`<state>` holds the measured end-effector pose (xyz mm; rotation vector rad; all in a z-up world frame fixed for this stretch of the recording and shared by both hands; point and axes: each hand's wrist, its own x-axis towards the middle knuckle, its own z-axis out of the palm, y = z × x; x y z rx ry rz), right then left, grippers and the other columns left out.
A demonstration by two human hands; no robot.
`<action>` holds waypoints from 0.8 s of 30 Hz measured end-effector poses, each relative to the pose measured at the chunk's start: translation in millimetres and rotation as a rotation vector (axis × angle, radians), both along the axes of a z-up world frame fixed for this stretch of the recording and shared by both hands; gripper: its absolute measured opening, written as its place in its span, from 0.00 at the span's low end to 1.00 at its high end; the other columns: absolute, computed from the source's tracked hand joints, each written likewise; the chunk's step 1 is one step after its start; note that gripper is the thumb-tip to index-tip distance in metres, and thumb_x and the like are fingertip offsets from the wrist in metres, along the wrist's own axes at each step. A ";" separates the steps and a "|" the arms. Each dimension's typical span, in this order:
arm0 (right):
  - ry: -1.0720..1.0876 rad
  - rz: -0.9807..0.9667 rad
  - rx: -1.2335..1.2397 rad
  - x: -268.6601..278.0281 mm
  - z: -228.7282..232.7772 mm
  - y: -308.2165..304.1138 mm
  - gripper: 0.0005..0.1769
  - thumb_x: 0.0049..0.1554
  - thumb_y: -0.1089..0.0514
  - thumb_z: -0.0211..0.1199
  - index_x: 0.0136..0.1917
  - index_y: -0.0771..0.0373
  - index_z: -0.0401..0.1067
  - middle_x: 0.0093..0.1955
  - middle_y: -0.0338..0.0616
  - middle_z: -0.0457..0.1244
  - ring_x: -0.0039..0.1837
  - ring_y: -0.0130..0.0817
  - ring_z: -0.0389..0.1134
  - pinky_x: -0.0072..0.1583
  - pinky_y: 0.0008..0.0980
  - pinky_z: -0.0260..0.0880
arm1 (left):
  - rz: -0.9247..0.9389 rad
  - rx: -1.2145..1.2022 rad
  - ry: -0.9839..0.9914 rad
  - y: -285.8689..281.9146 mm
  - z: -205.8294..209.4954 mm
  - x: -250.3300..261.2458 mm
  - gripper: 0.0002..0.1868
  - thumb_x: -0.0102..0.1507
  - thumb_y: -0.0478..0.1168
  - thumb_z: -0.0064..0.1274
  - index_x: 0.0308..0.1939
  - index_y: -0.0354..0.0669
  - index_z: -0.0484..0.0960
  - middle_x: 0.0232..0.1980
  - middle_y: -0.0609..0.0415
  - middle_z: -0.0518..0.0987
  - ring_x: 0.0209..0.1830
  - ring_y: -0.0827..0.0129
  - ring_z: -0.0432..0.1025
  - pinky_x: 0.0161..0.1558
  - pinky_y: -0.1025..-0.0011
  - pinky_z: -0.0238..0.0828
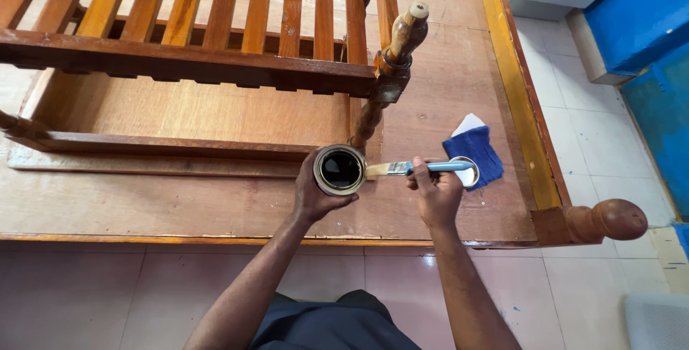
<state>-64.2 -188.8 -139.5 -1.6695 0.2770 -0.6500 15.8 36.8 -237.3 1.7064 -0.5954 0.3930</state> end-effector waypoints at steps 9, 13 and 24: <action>-0.245 0.112 0.296 3.1 53.0 22.4 0.09 0.65 0.56 0.65 0.49 0.66 0.74 0.38 0.43 0.68 0.37 0.28 0.70 0.41 0.27 0.74 | -0.012 -0.081 0.047 12.3 37.8 34.1 0.63 0.43 0.59 0.79 0.71 0.34 0.60 0.63 0.47 0.77 0.65 0.60 0.75 0.66 0.62 0.76; -0.262 0.108 0.302 13.4 60.5 28.8 0.10 0.66 0.56 0.65 0.48 0.66 0.74 0.38 0.44 0.68 0.38 0.31 0.70 0.41 0.28 0.73 | 0.061 -0.030 -0.054 9.5 39.2 47.6 0.64 0.42 0.55 0.80 0.71 0.33 0.59 0.64 0.44 0.75 0.67 0.57 0.72 0.66 0.60 0.72; -0.468 0.191 0.234 12.8 106.6 36.8 0.10 0.66 0.56 0.65 0.55 0.65 0.72 0.44 0.47 0.69 0.44 0.35 0.73 0.48 0.34 0.77 | 0.065 -0.082 0.037 -2.3 33.4 69.1 0.64 0.41 0.51 0.81 0.71 0.33 0.58 0.65 0.43 0.74 0.66 0.56 0.73 0.66 0.58 0.73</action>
